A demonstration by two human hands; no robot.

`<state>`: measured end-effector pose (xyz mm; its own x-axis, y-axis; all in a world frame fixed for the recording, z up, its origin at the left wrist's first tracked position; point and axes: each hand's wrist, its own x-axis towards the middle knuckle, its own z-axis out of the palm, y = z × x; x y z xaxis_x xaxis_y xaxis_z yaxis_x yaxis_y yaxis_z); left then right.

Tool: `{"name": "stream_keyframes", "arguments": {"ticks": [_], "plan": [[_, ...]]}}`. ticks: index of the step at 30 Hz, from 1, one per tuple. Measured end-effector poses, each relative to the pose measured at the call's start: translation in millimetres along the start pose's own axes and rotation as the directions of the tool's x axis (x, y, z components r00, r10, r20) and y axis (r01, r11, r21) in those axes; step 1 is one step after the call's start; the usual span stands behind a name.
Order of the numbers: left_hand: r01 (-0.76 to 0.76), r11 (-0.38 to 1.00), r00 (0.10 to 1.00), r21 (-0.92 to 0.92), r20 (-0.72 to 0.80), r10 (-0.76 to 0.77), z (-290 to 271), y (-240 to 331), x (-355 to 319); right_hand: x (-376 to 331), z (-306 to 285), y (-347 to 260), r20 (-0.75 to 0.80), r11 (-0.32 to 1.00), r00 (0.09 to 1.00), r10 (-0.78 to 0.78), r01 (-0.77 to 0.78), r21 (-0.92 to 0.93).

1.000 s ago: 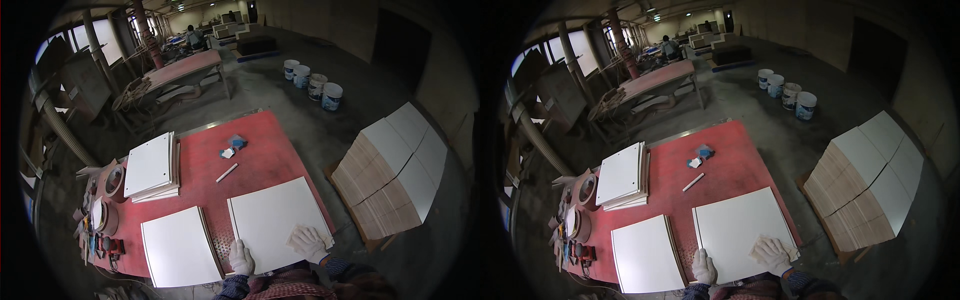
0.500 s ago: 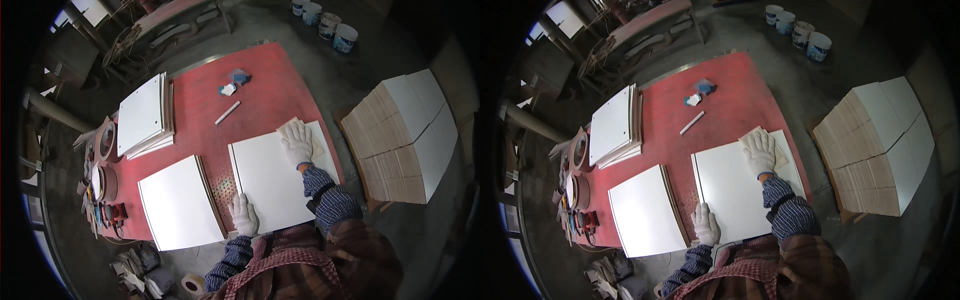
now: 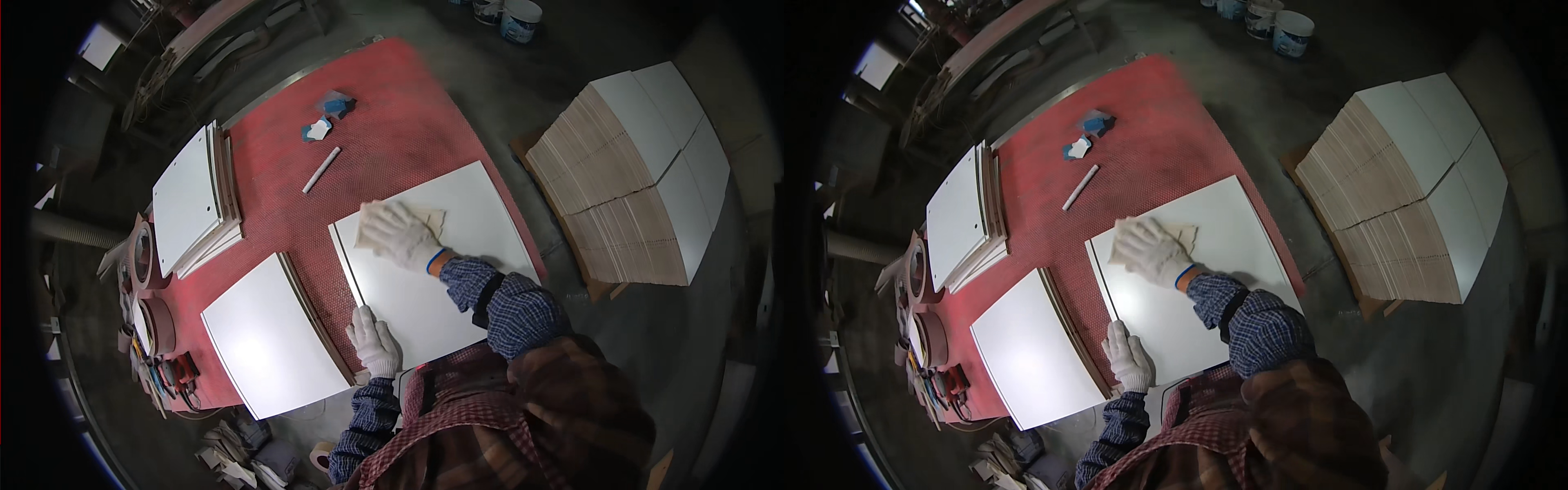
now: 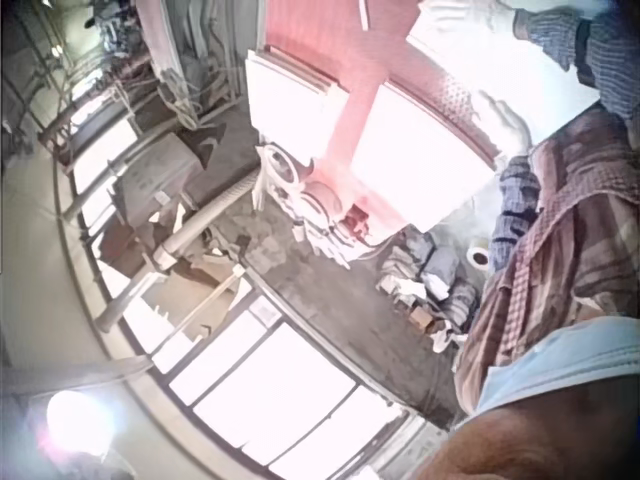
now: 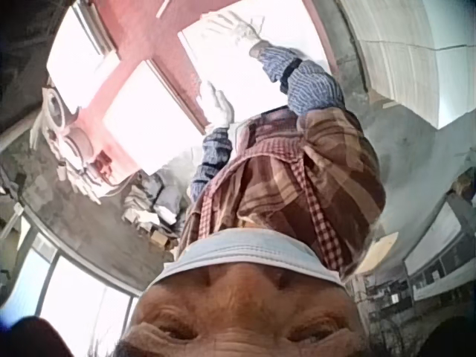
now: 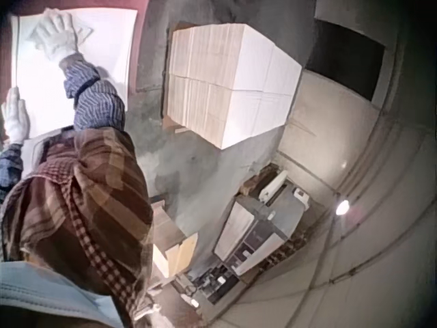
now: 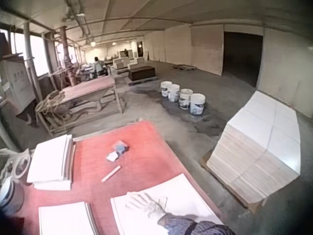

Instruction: Cleaning and wiping dust off white furniture panels in a factory setting.

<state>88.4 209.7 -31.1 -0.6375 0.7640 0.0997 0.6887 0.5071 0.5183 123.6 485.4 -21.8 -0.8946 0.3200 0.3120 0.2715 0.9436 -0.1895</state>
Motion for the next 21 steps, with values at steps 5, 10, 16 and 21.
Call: {"name": "stream_keyframes", "arguments": {"ticks": [5, 10, 16, 21], "plan": [[-0.003, 1.0, 1.0, 0.009, -0.003, 0.003, -4, 0, 2, -40, -41, 119, -0.236, 0.856, 0.871, 0.43, -0.477, -0.201], [-0.017, 1.0, 1.0, 0.007, -0.012, 0.017, -1, 0, 4, -36, -18, 94, -0.291, 0.799, 0.821, 0.49, -0.557, -0.226], [0.096, 0.979, 0.994, -0.177, -0.026, -0.103, -19, -1, -15, 34, 9, -10, -0.117, 0.984, 0.977, 0.177, -0.179, -0.008], [0.366, 0.701, 0.9, -0.612, 0.042, -0.433, -64, -15, -57, 8, 21, -108, 0.034, 0.993, 0.995, -0.089, 0.086, 0.081]]}}
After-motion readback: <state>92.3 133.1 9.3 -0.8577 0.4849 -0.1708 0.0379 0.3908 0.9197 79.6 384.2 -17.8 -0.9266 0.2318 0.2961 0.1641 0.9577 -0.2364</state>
